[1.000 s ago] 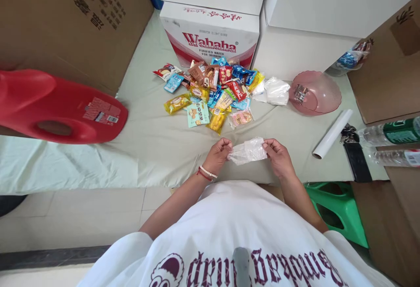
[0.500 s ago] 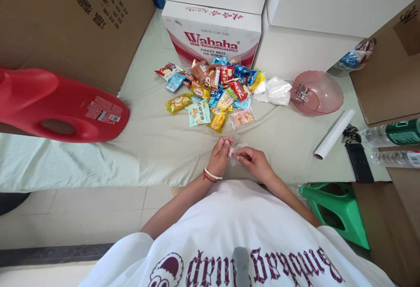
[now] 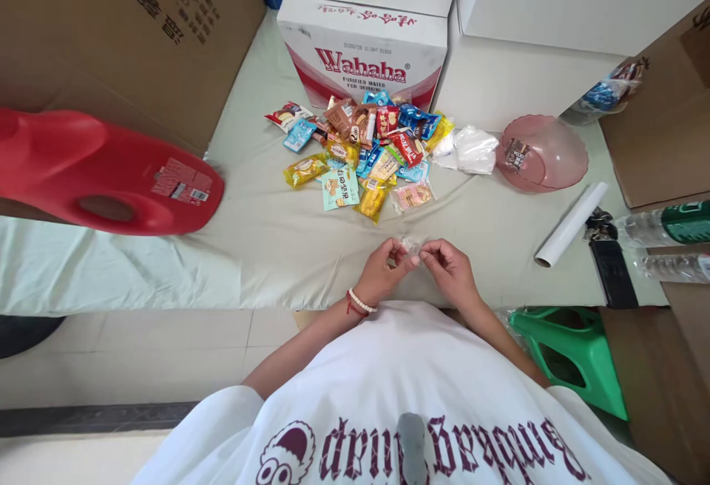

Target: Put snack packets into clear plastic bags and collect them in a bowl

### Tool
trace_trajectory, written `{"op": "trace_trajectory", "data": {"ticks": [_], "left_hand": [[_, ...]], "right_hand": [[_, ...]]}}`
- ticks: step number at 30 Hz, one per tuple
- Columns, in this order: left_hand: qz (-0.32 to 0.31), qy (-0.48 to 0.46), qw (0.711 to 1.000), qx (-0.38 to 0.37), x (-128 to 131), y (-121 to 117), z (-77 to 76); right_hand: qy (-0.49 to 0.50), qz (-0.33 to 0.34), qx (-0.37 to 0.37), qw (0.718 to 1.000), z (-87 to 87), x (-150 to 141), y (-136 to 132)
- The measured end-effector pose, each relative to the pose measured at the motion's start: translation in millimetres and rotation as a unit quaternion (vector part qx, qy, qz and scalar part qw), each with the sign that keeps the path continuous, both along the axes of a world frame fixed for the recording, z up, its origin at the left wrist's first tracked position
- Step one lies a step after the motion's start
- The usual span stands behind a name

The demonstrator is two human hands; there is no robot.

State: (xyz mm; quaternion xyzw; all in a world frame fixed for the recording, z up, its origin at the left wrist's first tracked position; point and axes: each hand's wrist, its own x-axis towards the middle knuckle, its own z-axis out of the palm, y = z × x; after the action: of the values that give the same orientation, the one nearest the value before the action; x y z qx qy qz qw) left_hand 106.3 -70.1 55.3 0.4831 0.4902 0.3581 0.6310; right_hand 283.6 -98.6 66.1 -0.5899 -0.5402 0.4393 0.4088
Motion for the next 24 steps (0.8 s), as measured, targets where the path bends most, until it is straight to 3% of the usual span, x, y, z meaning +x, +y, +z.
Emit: {"op": "trace_trajectory", "data": {"ticks": [4, 8, 11, 16, 19, 22, 24], "left_hand": [[0.055, -0.028, 0.997, -0.038, 2, 2, 2.3], [0.108, -0.100, 0.984, -0.103, 1, 2, 3.8], [0.126, -0.146, 0.975, -0.108, 0, 0, 7.0], [0.124, -0.193, 0.960, -0.158, -4, 3, 10.1], [0.119, -0.136, 0.966, -0.185, -5, 11, 6.7], [0.061, -0.066, 0.986, -0.138, -4, 19, 1.6], [0.052, -0.079, 0.988, -0.126, -3, 22, -0.4]], "right_hand": [[-0.037, -0.004, 0.040, 0.998, 4.8, -5, -2], [-0.026, -0.034, 0.040, 0.998, 4.7, -7, -4], [-0.022, -0.029, 0.030, 0.999, -0.2, -7, -8], [-0.080, -0.009, 0.066, 0.995, -4.0, -1, -12], [-0.160, 0.049, 0.137, 0.976, -1.5, 3, -12], [-0.213, 0.099, 0.174, 0.956, -0.1, 6, -13], [-0.226, 0.102, 0.189, 0.950, -1.1, 7, -16]]}}
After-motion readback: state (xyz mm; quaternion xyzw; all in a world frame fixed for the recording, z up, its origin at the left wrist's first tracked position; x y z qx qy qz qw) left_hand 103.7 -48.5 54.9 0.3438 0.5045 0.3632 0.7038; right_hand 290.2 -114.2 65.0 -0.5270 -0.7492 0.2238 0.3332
